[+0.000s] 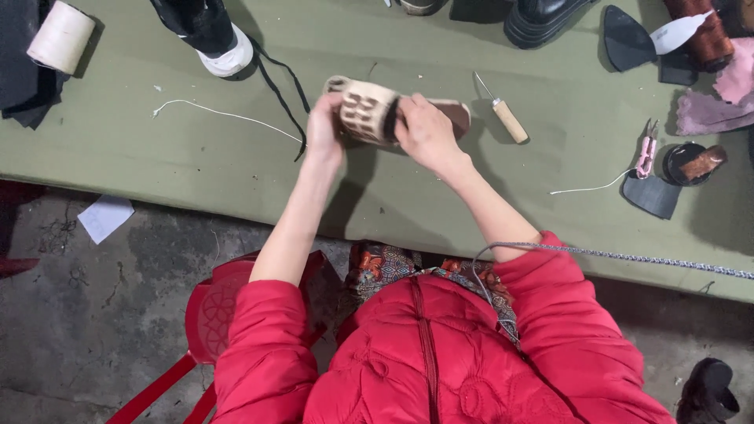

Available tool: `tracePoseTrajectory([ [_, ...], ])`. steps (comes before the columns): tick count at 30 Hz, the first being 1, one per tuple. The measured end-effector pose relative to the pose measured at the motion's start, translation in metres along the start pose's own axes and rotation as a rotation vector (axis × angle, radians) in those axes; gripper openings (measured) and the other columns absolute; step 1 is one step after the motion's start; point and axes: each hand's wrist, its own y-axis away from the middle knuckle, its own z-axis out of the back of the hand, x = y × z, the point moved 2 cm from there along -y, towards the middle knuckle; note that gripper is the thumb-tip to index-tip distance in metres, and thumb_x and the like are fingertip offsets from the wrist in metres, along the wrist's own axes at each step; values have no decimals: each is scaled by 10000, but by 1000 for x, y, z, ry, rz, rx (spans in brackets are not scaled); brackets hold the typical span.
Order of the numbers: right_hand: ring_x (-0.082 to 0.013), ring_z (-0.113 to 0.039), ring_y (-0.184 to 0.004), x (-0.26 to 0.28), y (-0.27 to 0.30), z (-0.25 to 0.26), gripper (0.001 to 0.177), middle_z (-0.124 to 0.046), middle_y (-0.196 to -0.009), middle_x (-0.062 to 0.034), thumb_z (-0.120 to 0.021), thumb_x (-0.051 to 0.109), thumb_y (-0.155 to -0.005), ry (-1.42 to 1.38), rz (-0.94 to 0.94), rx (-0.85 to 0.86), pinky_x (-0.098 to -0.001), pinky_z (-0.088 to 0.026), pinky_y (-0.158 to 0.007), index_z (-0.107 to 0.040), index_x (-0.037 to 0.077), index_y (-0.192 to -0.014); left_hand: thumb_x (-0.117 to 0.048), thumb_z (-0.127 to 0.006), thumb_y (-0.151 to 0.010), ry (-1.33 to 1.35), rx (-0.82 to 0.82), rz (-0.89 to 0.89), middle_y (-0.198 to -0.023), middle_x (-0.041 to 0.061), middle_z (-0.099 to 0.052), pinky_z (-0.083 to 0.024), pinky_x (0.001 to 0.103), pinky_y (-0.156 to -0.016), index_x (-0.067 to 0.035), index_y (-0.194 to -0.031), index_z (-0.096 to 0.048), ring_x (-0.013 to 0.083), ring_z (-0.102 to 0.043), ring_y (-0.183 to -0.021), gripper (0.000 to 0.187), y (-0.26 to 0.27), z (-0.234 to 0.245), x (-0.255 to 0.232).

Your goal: Manually stitching a decorative strap onto a sandal sole using a needle and thread at a workbench.

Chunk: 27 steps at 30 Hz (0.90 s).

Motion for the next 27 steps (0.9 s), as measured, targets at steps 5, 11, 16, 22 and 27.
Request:
tracePoseTrajectory([
  [5, -382, -648, -963, -30, 25, -15, 166, -536, -964, -126, -639, 117, -848, 118, 93, 43, -475, -564, -798, -589, 46, -989, -193, -653, -898, -195, 144, -134, -849, -26, -581, -420, 256, -941, -137, -904, -709, 90, -539, -923, 80, 54, 6, 13],
  [11, -302, -583, -1033, -32, 46, -44, 423, -526, -1048, -94, -702, 71, -629, 260, 201, 86, -376, -553, -867, -600, 40, -1038, -129, -734, -940, -642, 504, -144, -836, -40, -710, -491, 224, -839, -122, -972, -759, 44, -589, -825, 41, 100, 14, -36],
  [16, -259, -571, -1019, -41, 53, -59, 432, -490, -1012, -48, -673, 113, -659, 325, 199, 96, -333, -531, -859, -600, 70, -1083, -162, -663, -984, -978, 639, -89, -887, 68, -765, -516, 322, -854, -95, -1034, -776, 134, -618, -848, 141, 100, 1, -81],
  [22, -236, -551, -984, -43, 51, -68, 462, -492, -1004, -43, -664, 139, -679, 346, 169, 68, -323, -511, -862, -610, 92, -1135, -347, -700, -966, -1263, 274, -317, -824, 37, -741, -546, 331, -793, -135, -977, -774, 187, -719, -833, 224, 35, -15, -81],
  [27, -250, -571, -1049, -37, 54, -66, 572, -527, -1074, -54, -702, 150, -684, 365, 91, 106, -371, -535, -876, -623, 90, -1247, -658, -593, -954, -1401, 344, -16, -1039, 148, -762, -534, 432, -940, -168, -963, -819, 342, -705, -1090, 539, 10, -22, -61],
])
